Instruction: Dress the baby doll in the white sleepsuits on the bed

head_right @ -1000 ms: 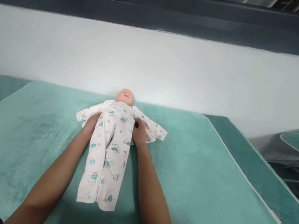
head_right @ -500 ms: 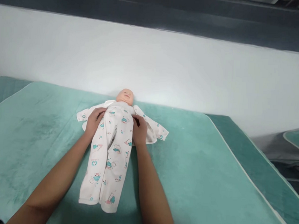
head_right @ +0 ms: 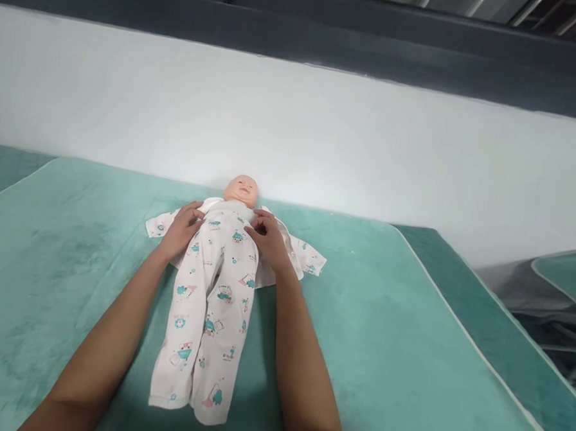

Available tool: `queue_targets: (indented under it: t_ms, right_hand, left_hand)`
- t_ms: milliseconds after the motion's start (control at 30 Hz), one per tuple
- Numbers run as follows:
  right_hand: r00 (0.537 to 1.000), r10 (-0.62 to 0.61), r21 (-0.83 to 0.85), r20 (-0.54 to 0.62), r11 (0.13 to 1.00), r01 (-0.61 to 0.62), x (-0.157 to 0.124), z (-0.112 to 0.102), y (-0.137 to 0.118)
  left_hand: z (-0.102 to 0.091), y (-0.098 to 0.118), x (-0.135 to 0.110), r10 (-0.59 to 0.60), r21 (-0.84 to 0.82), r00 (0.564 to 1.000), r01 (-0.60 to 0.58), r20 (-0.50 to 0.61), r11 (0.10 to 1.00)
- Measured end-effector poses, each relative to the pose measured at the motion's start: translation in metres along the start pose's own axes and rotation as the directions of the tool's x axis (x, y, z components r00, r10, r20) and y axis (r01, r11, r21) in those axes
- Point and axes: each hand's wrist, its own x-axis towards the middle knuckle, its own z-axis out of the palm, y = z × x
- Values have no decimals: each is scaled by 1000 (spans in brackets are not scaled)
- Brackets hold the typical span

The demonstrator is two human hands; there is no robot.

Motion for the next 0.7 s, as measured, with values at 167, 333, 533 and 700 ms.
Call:
queue_targets:
  t_ms: [167,333,533,700]
  right_hand:
    - [996,27,-120,-79,992,-36,8,6,6]
    - [947,114,-215,-299,959,-184,17,19,14]
    - [906,-82,-146,-415,989,23,-20,21,30]
    - [946,-164,-421,-278,907,34,-71,15,32]
  left_hand:
    - [6,2,2,-18,41,995,23,-97,999]
    - [14,-11,3,2,199,986,31,-165,980]
    - [15,-22,-13,224,376,967,-163,-124,912]
    - [14,-15,-56,193,470,976,-127,-96,874]
